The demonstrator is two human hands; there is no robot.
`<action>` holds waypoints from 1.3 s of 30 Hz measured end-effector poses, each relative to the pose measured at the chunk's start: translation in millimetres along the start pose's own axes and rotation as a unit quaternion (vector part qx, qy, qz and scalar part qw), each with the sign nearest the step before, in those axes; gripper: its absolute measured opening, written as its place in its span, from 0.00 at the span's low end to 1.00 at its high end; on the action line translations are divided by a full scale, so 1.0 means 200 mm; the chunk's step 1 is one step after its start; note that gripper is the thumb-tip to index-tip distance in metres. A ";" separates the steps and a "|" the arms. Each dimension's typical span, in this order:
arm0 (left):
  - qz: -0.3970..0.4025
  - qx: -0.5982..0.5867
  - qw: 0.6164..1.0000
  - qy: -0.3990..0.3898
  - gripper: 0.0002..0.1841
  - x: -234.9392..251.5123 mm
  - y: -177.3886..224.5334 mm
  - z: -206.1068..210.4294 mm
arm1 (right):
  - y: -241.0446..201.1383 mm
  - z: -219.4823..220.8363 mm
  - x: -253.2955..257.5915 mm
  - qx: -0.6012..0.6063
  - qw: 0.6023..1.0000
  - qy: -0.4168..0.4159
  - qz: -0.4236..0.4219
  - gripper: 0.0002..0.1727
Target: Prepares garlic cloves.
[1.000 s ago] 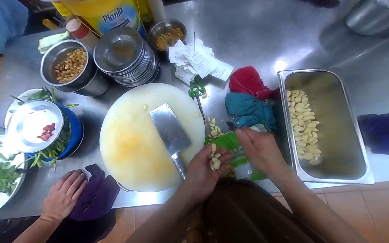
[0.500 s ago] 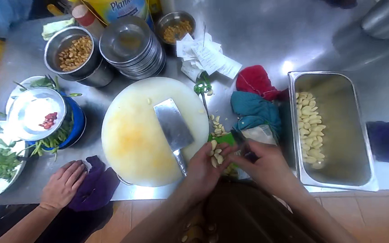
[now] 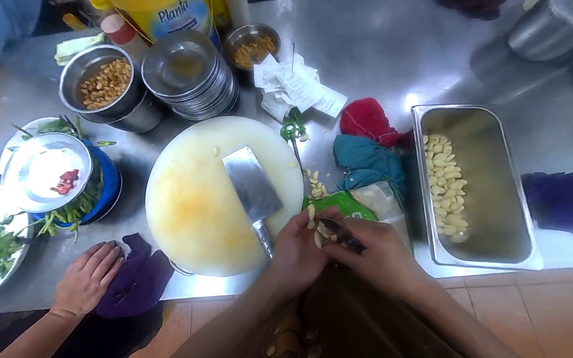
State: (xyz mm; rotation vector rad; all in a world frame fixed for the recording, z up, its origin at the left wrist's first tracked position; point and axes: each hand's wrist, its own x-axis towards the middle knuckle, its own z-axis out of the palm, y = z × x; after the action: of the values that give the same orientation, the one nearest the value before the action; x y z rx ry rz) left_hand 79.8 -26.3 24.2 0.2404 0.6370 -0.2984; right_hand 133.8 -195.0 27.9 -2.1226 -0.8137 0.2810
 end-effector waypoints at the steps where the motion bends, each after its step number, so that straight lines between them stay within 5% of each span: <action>1: -0.001 -0.007 1.000 -0.004 0.21 0.00 0.00 0.00 | 0.00 0.00 0.00 -0.007 1.000 0.007 0.006 0.12; 10: -0.010 0.045 0.997 -0.069 0.26 0.00 0.01 -0.02 | -0.01 0.01 0.01 -0.053 0.998 0.023 0.036 0.17; 16: -0.007 0.042 0.997 -0.066 0.23 0.02 0.01 -0.05 | 0.02 0.03 0.01 -0.048 0.999 0.012 0.013 0.10; 19: -0.009 0.033 0.998 -0.057 0.22 0.03 0.01 -0.05 | 0.03 0.03 0.00 0.112 0.993 0.019 0.027 0.08; 24: 0.018 0.075 0.997 -0.030 0.17 0.02 0.01 -0.05 | 0.05 -0.02 -0.02 0.411 0.901 0.031 0.137 0.08; 28: 0.104 0.249 0.958 -0.093 0.09 0.03 0.01 -0.08 | 0.04 -0.08 -0.03 0.315 0.932 0.025 0.175 0.07; 31: 0.096 0.261 0.952 -0.131 0.13 0.03 0.01 -0.09 | 0.01 -0.12 -0.03 0.205 0.968 0.004 0.147 0.06; 39: 0.096 0.397 0.908 -0.089 0.11 0.02 -0.01 -0.02 | -0.03 -0.15 -0.01 -0.011 0.990 0.007 0.142 0.07</action>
State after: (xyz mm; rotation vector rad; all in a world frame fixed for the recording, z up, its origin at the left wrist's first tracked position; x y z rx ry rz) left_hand 79.7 -27.0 18.7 1.0425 0.2751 -0.3730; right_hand 143.7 -212.4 51.2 -2.2586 -0.5057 0.4071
